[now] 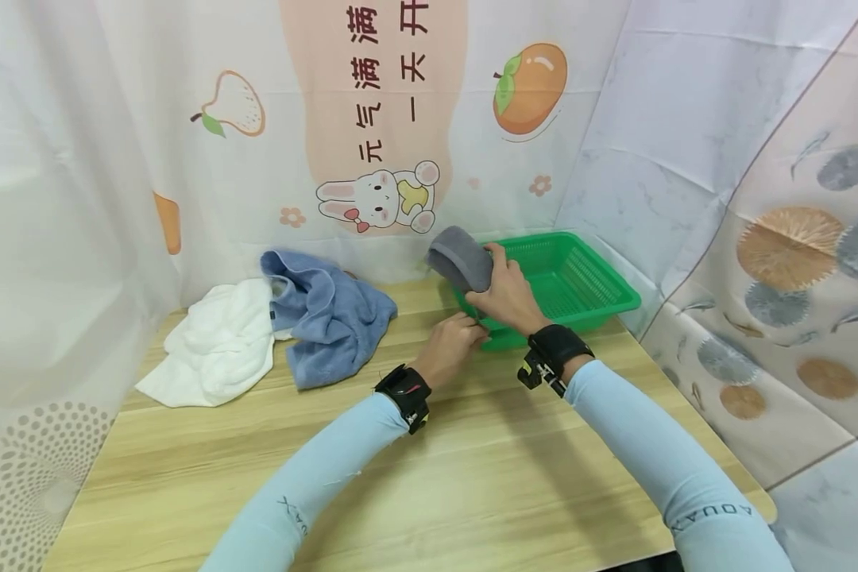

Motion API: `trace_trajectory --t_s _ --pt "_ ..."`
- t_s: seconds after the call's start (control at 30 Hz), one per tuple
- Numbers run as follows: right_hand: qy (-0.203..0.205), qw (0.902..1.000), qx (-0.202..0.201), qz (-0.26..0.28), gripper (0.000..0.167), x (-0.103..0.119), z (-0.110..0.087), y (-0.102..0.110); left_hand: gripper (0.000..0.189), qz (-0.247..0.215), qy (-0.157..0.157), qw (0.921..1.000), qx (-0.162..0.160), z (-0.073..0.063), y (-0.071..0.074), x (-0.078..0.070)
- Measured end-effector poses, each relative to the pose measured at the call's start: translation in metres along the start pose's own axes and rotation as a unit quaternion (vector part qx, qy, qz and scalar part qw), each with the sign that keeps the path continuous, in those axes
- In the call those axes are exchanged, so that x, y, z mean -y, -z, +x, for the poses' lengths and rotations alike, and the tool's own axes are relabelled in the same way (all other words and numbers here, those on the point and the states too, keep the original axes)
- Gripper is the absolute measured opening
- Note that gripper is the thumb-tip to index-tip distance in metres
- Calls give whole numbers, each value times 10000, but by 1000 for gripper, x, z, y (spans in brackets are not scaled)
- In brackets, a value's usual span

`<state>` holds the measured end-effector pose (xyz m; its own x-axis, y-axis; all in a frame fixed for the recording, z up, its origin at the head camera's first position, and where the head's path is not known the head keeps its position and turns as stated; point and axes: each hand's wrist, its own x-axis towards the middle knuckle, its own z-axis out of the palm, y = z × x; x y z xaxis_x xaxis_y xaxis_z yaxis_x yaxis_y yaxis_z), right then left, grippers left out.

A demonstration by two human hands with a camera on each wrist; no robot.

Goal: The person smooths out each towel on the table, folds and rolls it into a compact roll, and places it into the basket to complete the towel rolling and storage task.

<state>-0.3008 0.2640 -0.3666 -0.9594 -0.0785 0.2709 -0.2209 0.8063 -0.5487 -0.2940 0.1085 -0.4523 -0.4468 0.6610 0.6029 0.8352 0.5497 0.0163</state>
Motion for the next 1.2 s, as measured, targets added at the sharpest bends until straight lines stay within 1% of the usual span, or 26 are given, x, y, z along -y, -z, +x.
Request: trace_trajectory --t_s 0.13,0.37,0.57,0.8,0.9,1.03,1.2 --pt "17 10000 -27 28 88 -10 0 0 8 -28 15 10000 -21 1 0 0" --pt "-130 9999 -3 2 88 -26 0 -2 9 96 -121 9999 69 5 3 -1" --pt "-316 9994 21 -116 93 -36 0 -6 11 153 -44 9997 169 4 3 -1" --pt "-513 9984 66 -242 96 -45 2 -10 10 68 -10 9999 79 4 2 -1" --pt "-548 9980 112 -279 96 -47 3 -10 11 158 28 9997 169 4 3 -1" --pt "-620 9971 148 -427 94 -47 2 -11 13 324 -5 9990 292 6 5 -2" --pt "-634 9958 207 -629 92 -45 1 -12 13 399 -38 9986 338 6 5 -3"
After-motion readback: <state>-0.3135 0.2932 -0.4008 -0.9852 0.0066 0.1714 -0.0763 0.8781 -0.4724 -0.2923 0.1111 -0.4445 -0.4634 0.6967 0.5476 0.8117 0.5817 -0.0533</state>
